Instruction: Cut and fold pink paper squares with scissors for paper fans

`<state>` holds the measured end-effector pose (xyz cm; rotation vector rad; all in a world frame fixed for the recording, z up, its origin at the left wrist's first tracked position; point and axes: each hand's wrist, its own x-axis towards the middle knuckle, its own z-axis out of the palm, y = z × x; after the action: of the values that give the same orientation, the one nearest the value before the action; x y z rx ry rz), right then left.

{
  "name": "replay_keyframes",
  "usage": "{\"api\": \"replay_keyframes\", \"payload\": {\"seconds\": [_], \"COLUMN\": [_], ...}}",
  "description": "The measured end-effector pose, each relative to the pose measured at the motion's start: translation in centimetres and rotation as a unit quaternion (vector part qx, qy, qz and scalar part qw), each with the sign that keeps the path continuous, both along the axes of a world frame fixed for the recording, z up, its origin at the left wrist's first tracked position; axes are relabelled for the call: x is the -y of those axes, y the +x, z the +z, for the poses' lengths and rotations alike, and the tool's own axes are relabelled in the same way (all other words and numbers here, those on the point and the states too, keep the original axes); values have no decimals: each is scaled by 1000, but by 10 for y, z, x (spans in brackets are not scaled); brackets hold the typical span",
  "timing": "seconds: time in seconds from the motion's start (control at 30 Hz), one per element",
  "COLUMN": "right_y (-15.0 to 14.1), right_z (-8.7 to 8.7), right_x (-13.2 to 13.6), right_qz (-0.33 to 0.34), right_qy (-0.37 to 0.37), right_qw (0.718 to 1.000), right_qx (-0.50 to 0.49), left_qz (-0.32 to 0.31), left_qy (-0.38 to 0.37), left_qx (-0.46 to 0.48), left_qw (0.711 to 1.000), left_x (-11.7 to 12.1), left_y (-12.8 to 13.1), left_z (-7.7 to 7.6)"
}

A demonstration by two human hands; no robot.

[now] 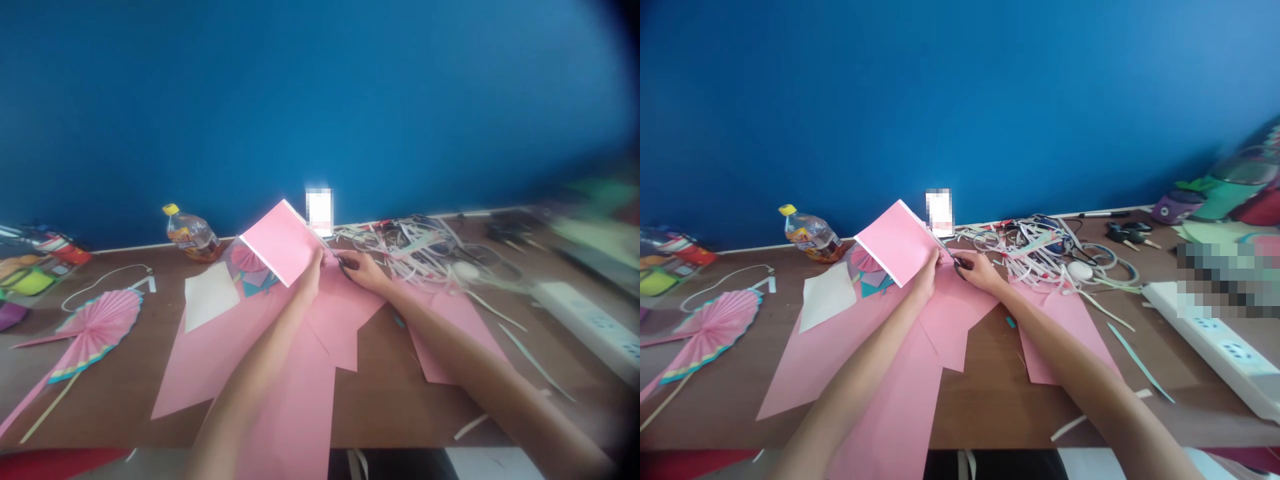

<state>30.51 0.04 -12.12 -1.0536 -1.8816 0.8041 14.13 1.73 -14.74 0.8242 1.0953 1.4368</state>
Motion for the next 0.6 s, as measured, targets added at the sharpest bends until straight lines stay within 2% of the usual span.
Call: {"api": "replay_keyframes", "payload": {"seconds": [0.33, 0.6], "right_y": [1, 2], "right_z": [-2, -5], "right_x": [-2, -4], "right_qz": [17, 31], "right_qy": [6, -8], "right_qw": [1000, 999], "right_qx": [-17, -37], "left_qz": [-2, 1], "left_qy": [-9, -9], "left_qx": [-2, -22], "left_qw": [1000, 1000], "left_x": [1, -5], "left_y": [1, -1], "left_z": [0, -9]}}
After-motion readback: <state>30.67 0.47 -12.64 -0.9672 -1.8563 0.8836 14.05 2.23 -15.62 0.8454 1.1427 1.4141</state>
